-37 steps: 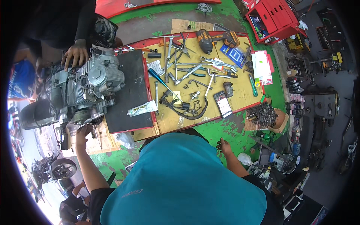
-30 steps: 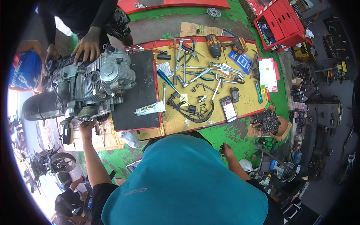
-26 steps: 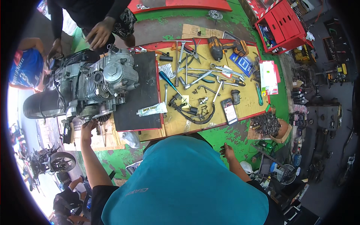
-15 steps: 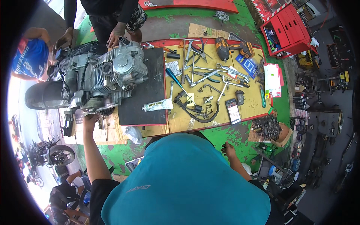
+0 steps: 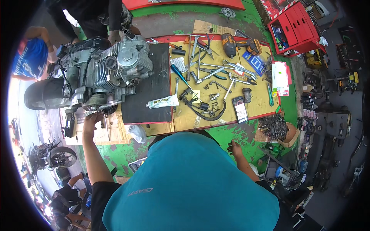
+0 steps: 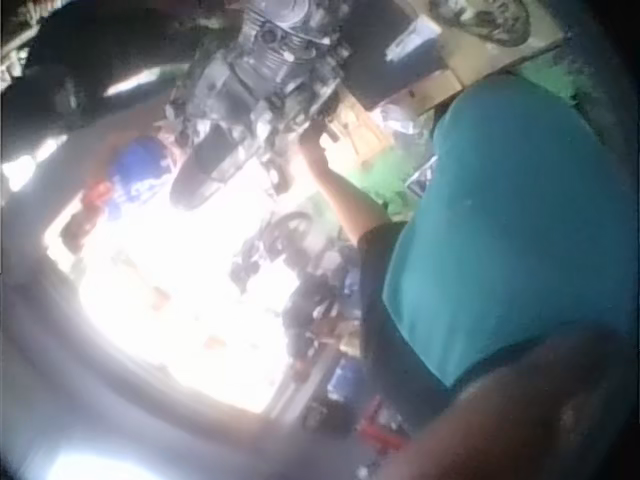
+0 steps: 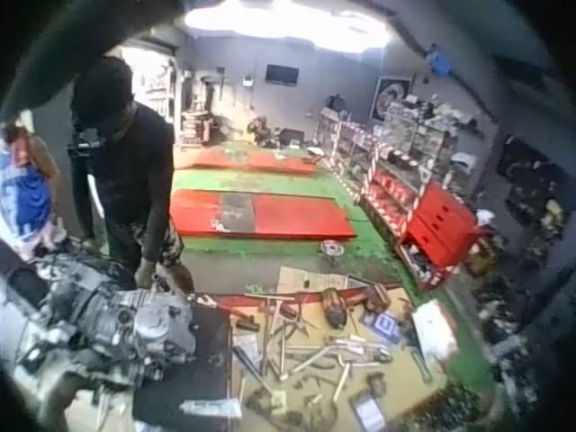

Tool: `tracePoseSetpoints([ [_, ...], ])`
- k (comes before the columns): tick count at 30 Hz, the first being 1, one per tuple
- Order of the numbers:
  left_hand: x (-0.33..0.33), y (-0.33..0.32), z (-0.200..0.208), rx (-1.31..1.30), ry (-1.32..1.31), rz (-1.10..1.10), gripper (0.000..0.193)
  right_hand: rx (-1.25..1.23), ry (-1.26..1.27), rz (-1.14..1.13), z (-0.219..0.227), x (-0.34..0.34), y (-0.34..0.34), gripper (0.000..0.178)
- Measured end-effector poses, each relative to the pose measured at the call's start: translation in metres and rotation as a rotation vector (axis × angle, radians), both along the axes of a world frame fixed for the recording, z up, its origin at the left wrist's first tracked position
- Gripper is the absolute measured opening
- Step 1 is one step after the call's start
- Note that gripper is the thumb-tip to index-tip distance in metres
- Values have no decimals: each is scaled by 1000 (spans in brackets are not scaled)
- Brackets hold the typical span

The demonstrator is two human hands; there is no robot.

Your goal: The person works on a motorcycle engine mounted on a stand, using a screwdriver to loosen a bolt on the fan cover. They remove the cover and then use a power impact wrench to tighten bolts on the engine casing. Another person assists by holding the engine steady.

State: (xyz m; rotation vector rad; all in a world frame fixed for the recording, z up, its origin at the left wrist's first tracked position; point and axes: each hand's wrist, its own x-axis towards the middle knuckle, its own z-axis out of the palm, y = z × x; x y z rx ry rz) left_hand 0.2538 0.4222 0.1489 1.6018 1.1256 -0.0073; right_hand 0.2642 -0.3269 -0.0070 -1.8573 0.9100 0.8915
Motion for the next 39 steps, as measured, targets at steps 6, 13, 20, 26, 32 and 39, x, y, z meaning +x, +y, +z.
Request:
tracePoseSetpoints([
  [6,-27,43,-55,246,6,-215,26,-1,-13,19,2,2,5,54],
  [13,-33,41,-65,-52,-113,-100,21,-15,-44,51,2,4,8,53],
  [20,-35,45,-73,328,-62,-192,21,-4,-153,233,18,2,20,56],
  [26,-22,23,-47,349,46,-151,21,-173,-200,392,-53,-11,-45,62],
  [32,-30,28,-59,123,-115,-13,25,-158,-129,406,-28,18,-18,62],
  [39,-16,17,-41,460,244,-95,39,-196,-116,411,-9,38,-7,62],
])
